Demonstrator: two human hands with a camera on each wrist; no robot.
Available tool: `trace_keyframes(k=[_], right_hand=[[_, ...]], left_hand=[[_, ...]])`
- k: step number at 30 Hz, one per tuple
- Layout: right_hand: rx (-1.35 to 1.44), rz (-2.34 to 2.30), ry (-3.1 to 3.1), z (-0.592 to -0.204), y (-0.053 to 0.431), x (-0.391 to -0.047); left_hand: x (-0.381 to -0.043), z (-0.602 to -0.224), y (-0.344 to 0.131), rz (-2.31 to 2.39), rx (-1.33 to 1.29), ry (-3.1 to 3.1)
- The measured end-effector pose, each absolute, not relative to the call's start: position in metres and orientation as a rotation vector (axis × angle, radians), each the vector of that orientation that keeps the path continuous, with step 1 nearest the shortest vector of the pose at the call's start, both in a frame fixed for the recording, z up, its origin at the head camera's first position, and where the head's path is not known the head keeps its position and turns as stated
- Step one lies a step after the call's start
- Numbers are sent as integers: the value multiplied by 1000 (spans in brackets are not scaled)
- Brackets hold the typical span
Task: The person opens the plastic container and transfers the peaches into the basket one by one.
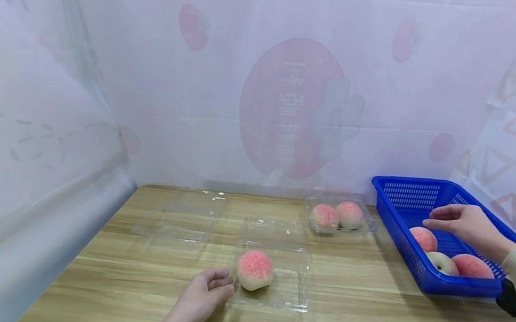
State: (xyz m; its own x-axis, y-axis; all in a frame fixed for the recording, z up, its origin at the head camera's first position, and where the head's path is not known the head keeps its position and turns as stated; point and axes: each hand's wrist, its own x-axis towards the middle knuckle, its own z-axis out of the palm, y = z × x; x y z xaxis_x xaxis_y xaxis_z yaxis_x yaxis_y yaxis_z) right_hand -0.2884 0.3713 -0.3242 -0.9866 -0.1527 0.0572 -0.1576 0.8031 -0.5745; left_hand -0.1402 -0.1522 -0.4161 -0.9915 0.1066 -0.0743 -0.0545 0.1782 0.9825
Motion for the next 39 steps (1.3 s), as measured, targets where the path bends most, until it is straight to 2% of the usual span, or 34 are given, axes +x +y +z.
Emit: trace_keyframes(k=[22,39], right_hand=[[199,1141,-2913,-311,367,-286],[280,1308,-2771,-308,298,-266]], left_hand=[[-141,-417,-153,1931,70,2324],[-139,-416,-153,1965,87,2271]])
